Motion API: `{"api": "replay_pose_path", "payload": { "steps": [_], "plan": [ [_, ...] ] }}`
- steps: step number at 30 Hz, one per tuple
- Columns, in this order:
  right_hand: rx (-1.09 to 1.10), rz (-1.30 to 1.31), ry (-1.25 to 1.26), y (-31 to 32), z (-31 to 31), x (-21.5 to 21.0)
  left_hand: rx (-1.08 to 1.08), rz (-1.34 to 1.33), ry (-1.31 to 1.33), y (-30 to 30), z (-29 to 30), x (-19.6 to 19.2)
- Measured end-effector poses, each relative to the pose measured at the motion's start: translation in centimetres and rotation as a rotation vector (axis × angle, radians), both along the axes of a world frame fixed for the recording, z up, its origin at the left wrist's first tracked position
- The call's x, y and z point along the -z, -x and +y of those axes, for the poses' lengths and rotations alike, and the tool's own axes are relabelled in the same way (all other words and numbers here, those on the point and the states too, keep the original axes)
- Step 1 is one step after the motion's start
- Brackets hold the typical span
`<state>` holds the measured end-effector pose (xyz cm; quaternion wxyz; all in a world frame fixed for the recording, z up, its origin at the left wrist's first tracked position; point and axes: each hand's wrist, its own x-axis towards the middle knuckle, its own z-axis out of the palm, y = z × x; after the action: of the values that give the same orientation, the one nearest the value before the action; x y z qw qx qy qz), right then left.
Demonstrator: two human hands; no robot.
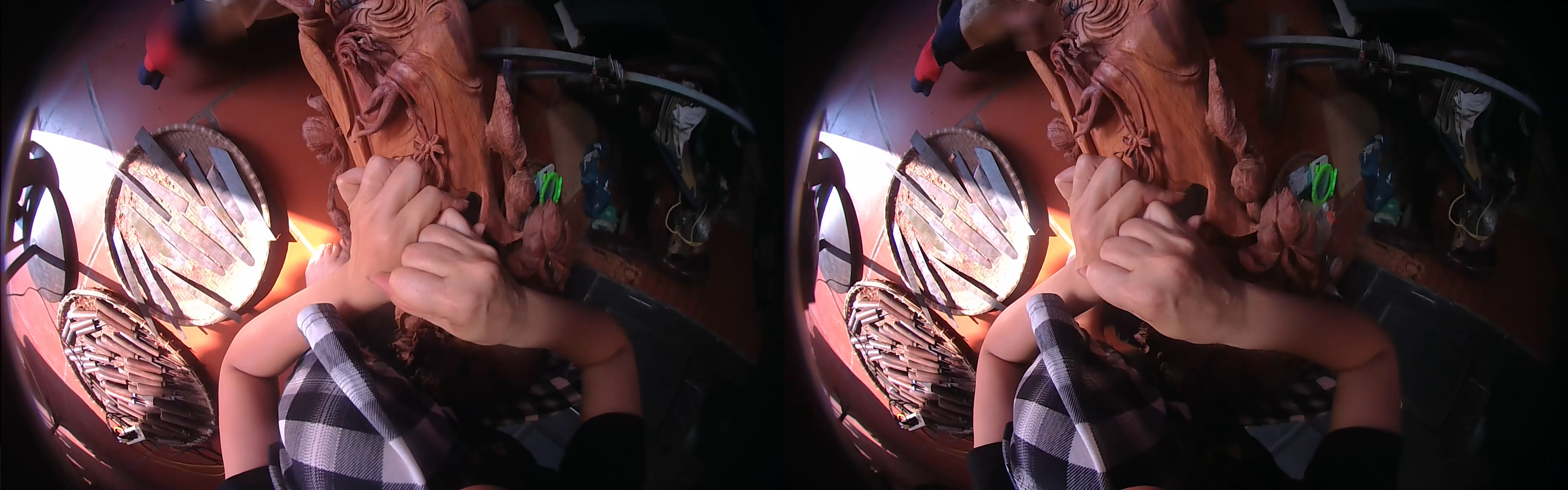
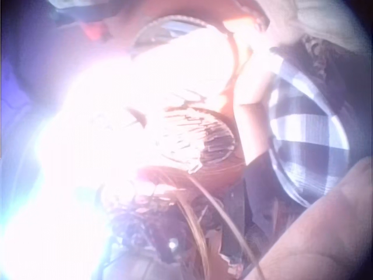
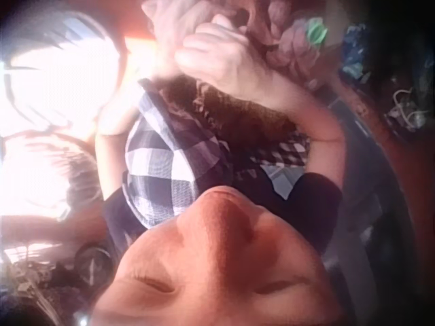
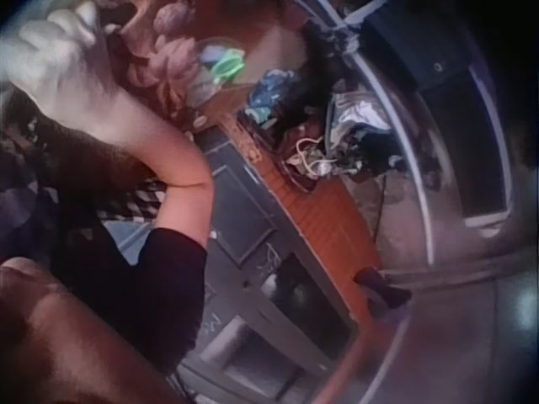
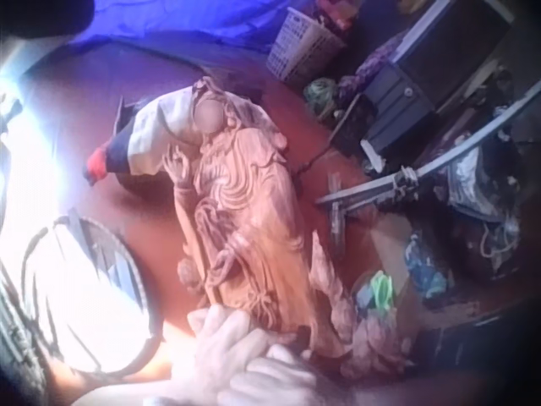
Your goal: The person carves a wooden sculpture using various chisels and a mallet. They switch between tools to refine details on the figure and surrounding elements, occasionally brushing away wood shavings.
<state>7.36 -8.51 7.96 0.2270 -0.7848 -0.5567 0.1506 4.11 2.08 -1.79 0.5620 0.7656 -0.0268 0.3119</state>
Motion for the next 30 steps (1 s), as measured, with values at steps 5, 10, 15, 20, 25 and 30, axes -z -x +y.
{"api": "replay_pose_path", "payload": {
  "steps": [5, 10, 15, 20, 25, 30],
  "plan": [
    [-0.002, 0.014, -0.026, 1.1, -0.8, 0.5, -0.007, 0.009, -0.081, 1.2, -0.9, 0.4],
    [-0.001, -0.012, -0.02, 0.7, -0.6, 0.5, 0.022, -0.014, 0.001, 0.6, -0.5, 0.5],
    [0.025, -0.015, -0.031, 1.1, -0.4, 0.1, 0.043, -0.004, -0.026, 0.7, -0.3, 0.0],
    [-0.01, -0.002, 0.005, 1.5, -0.9, 0.5, 0.003, 0.047, -0.028, 1.8, -1.4, 0.9],
    [0.025, -0.052, -0.011, 0.4, -0.1, -0.1, 0.048, 0.041, -0.028, 0.7, 0.1, -0.3],
    [-0.015, -0.013, -0.029, 1.9, -1.1, 0.7, 0.043, 0.011, -0.01, 1.4, -1.0, 0.2]
  ]
}}
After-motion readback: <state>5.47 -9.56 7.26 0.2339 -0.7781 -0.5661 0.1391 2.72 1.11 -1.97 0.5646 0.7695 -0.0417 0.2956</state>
